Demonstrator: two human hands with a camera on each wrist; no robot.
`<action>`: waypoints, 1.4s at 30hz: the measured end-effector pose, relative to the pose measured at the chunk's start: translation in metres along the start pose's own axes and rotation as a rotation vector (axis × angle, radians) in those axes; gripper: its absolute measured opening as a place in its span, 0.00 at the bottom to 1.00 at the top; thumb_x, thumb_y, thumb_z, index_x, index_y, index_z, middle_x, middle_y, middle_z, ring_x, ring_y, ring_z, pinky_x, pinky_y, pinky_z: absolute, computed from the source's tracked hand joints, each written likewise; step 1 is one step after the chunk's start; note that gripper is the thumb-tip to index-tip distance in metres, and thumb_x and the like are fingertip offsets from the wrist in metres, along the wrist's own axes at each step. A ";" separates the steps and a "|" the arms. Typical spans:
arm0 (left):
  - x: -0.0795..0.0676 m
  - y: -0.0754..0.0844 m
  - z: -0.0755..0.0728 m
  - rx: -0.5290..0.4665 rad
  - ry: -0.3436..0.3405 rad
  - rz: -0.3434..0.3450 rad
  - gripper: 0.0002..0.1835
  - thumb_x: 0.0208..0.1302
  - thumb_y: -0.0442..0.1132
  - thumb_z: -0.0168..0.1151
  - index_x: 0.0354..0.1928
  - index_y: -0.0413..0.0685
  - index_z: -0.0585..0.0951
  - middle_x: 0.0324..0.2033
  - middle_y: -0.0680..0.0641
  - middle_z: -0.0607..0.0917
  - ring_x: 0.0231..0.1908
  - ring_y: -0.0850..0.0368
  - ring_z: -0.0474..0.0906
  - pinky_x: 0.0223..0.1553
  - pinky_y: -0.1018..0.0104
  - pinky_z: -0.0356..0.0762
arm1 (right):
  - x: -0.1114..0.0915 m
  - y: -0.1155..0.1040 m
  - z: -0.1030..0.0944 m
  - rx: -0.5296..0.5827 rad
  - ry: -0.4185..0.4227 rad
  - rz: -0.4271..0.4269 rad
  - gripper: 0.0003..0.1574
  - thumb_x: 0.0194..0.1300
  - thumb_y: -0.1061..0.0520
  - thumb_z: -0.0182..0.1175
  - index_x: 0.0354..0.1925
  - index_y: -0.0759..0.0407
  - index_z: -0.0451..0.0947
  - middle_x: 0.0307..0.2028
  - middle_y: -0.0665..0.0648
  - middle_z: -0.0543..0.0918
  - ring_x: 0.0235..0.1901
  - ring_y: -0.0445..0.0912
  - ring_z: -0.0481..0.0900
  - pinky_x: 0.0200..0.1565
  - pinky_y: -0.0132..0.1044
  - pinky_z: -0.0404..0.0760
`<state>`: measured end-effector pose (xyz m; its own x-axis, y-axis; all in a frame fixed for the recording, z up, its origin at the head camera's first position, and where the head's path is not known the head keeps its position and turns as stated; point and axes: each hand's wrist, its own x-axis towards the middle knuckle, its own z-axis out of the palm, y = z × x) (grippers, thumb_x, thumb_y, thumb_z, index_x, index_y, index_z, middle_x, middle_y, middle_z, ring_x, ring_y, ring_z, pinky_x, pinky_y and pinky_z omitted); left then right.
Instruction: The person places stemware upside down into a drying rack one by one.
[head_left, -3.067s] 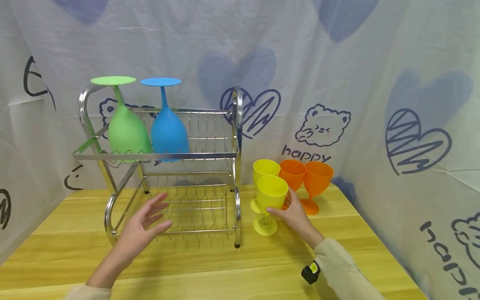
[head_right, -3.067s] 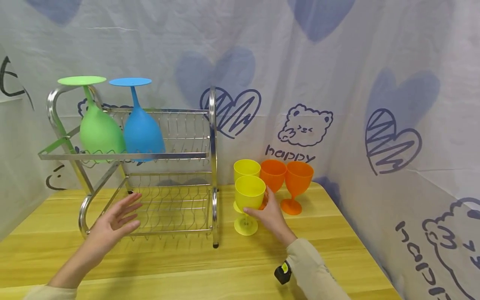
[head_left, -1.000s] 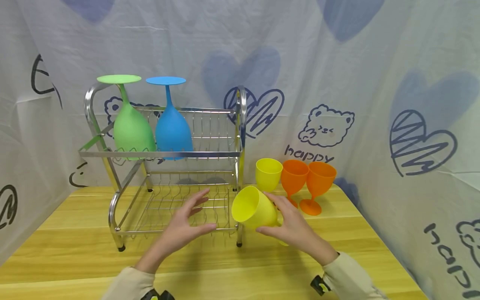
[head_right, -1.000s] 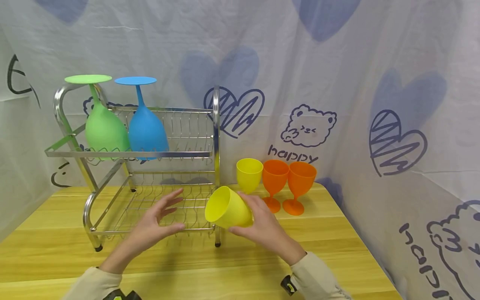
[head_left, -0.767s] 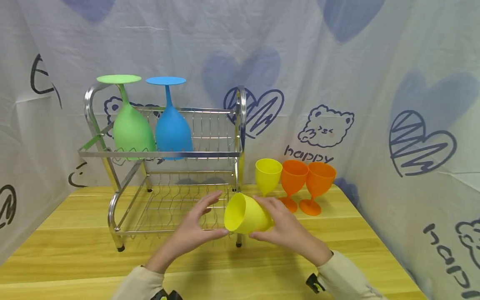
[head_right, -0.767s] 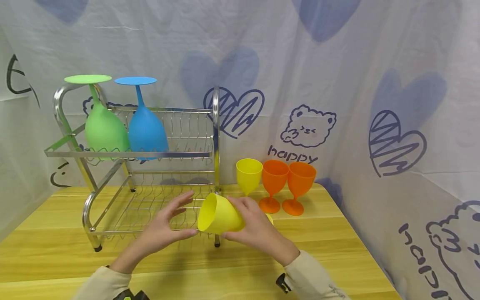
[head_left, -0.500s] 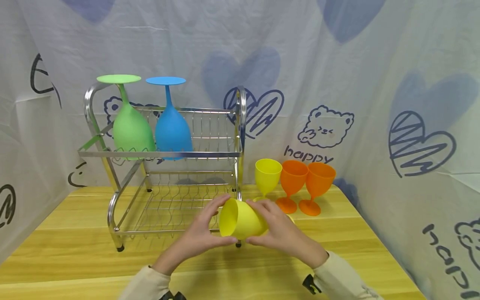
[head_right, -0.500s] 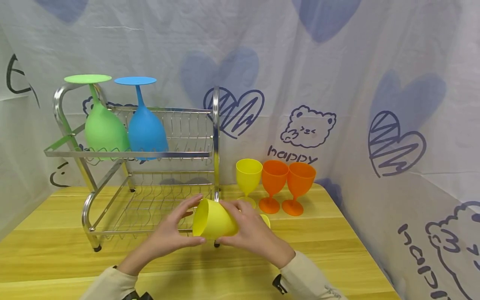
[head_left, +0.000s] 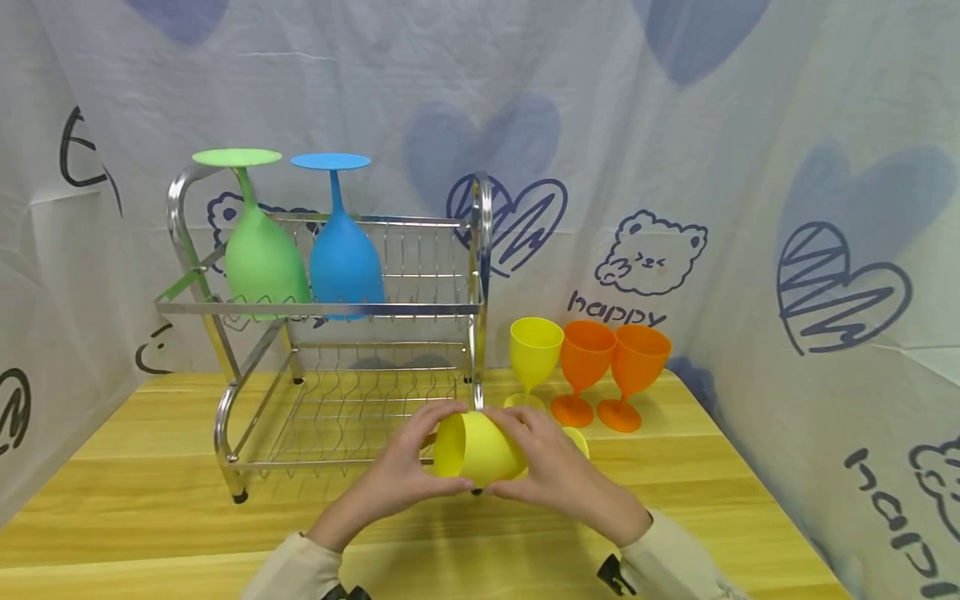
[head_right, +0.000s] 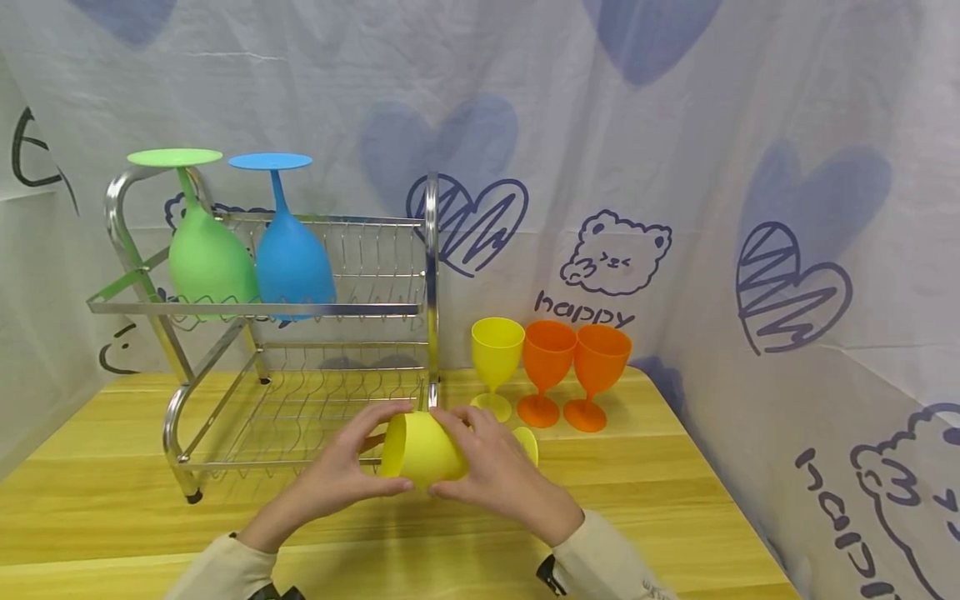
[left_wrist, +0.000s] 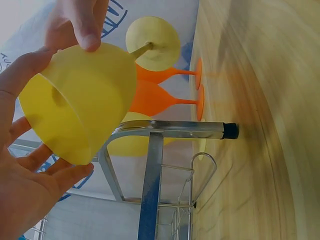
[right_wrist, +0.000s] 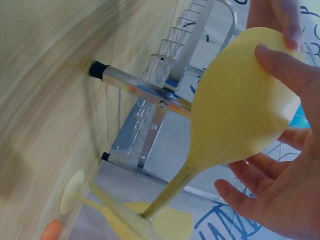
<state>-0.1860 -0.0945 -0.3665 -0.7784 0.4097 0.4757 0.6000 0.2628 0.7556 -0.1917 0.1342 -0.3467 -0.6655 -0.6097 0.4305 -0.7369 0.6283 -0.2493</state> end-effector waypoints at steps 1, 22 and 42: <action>0.000 0.000 0.000 -0.012 0.001 0.000 0.41 0.47 0.37 0.78 0.64 0.41 0.69 0.62 0.41 0.69 0.59 0.40 0.68 0.56 0.42 0.72 | 0.000 -0.001 -0.001 0.006 -0.007 0.010 0.54 0.44 0.48 0.79 0.66 0.57 0.67 0.53 0.60 0.75 0.49 0.52 0.73 0.46 0.47 0.81; -0.009 0.007 -0.016 -0.317 0.249 -0.040 0.40 0.52 0.23 0.69 0.67 0.37 0.64 0.61 0.37 0.69 0.58 0.44 0.69 0.53 0.60 0.77 | -0.032 -0.013 0.003 0.385 0.491 -0.187 0.23 0.61 0.64 0.66 0.54 0.66 0.75 0.49 0.62 0.80 0.48 0.51 0.78 0.49 0.34 0.80; -0.009 0.019 0.003 -0.630 0.255 -0.022 0.36 0.56 0.34 0.64 0.67 0.35 0.62 0.60 0.35 0.69 0.56 0.47 0.73 0.49 0.59 0.80 | -0.007 -0.015 0.006 1.406 0.265 0.104 0.34 0.66 0.57 0.63 0.67 0.57 0.62 0.59 0.56 0.72 0.56 0.48 0.73 0.56 0.43 0.77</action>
<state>-0.1673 -0.0907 -0.3578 -0.8547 0.1710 0.4901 0.4216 -0.3222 0.8476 -0.1766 0.1259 -0.3513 -0.7966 -0.3866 0.4647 -0.2948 -0.4227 -0.8570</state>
